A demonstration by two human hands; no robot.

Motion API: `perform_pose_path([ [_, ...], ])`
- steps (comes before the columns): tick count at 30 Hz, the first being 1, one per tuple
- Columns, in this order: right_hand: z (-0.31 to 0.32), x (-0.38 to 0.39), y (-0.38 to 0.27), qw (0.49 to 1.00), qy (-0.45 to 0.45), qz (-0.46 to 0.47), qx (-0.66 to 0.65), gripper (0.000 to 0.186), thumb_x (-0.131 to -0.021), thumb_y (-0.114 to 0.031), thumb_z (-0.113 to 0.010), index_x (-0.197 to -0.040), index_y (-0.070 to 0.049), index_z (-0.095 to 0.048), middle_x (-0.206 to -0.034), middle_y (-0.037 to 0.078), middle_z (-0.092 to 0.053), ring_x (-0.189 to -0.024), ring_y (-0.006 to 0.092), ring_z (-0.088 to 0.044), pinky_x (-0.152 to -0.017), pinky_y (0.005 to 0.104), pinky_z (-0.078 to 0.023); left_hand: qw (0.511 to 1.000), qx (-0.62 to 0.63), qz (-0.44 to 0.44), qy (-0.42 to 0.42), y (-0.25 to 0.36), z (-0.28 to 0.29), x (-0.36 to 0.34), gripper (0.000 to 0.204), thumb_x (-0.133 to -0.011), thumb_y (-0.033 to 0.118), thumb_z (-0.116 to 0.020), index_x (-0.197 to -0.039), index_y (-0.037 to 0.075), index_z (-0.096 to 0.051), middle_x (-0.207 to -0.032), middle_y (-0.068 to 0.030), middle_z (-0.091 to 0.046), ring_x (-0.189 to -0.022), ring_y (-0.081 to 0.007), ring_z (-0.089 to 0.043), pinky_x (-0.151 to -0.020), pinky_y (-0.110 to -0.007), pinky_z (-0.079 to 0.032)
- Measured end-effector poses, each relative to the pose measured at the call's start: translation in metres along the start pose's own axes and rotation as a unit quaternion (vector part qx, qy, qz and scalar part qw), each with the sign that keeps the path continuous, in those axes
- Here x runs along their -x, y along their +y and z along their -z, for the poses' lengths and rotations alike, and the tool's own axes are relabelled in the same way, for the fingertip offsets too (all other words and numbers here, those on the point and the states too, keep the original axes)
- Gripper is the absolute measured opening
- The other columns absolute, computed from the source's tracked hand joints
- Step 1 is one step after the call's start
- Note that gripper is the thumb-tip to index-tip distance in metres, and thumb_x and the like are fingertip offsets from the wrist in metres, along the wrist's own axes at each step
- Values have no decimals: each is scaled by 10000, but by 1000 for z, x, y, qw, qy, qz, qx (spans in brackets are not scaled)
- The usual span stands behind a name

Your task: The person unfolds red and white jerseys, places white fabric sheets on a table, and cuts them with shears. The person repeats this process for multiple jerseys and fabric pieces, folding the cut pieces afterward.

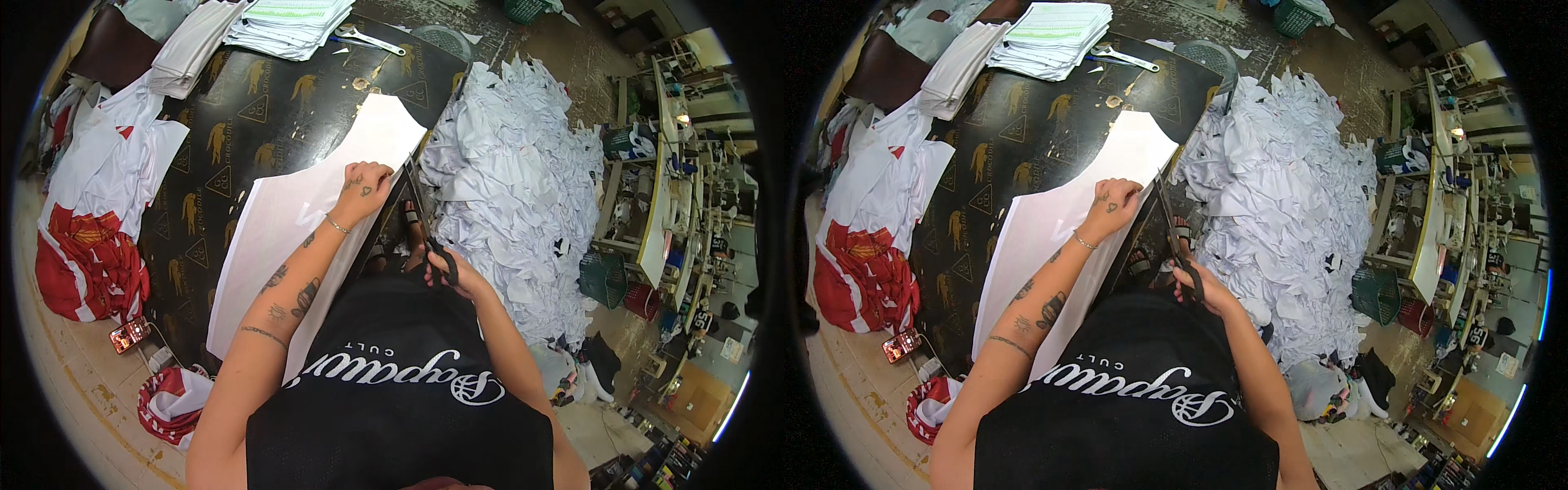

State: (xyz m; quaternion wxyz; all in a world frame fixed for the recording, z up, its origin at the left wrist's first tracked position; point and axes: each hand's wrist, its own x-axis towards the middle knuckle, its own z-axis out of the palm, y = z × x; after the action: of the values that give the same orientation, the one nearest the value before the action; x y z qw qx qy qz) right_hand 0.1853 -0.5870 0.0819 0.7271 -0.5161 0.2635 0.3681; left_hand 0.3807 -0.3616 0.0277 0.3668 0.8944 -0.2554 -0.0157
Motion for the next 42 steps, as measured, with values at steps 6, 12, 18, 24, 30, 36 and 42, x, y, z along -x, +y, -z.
perform_pose_path([
  [6,-25,-54,-19,982,118,76,127,652,-903,-486,-819,-1357,-72,-604,-924,20,-656,-789,110,-616,-683,274,-510,993,-79,-80,30,-22,14,10,432,-840,255,-709,-1259,152,-687,-1306,-92,-598,-1250,-292,-511,-1090,-499,-334],
  [12,-46,-64,-28,976,170,81,111,610,-823,-406,-920,-1227,-28,-663,-835,17,-669,-663,79,-597,-576,250,-480,991,-90,-92,17,-29,12,19,634,-805,405,-754,-1358,124,-627,-1380,-96,-549,-1314,-295,-467,-1140,-534,-291],
  [18,-64,-90,-44,959,217,108,148,562,-834,-446,-901,-1091,-12,-652,-759,23,-636,-563,88,-579,-514,250,-474,991,-101,-85,12,-27,15,17,682,-803,430,-756,-1383,111,-591,-1378,-101,-544,-1326,-290,-466,-1151,-547,-283],
  [24,-79,-116,-63,957,225,100,154,563,-857,-493,-866,-1034,-12,-633,-743,13,-605,-545,111,-595,-492,275,-482,993,-86,-76,13,-26,18,17,713,-789,433,-761,-1389,93,-580,-1381,-101,-552,-1322,-288,-484,-1157,-549,-279],
  [30,-81,-134,-96,956,221,136,139,651,-859,-536,-849,-1048,29,-589,-749,43,-615,-548,124,-601,-491,273,-486,995,-69,-67,21,-28,18,17,739,-762,419,-767,-1396,88,-582,-1382,-106,-568,-1318,-293,-501,-1159,-541,-286],
  [36,-62,-140,-116,968,195,95,123,490,-888,-384,-864,-1020,20,-620,-760,30,-624,-545,110,-588,-513,279,-525,995,-65,-68,25,-24,23,17,724,-790,437,-747,-1409,102,-578,-1408,-110,-561,-1319,-286,-508,-1167,-537,-280],
  [42,3,-121,-194,891,167,203,370,390,-859,-320,-875,-958,25,-722,-689,19,-679,-605,86,-597,-543,296,-470,997,-33,49,-47,-16,18,-9,677,-820,395,-721,-1429,132,-585,-1453,-154,-534,-1344,-328,-488,-1180,-545,-262],
])
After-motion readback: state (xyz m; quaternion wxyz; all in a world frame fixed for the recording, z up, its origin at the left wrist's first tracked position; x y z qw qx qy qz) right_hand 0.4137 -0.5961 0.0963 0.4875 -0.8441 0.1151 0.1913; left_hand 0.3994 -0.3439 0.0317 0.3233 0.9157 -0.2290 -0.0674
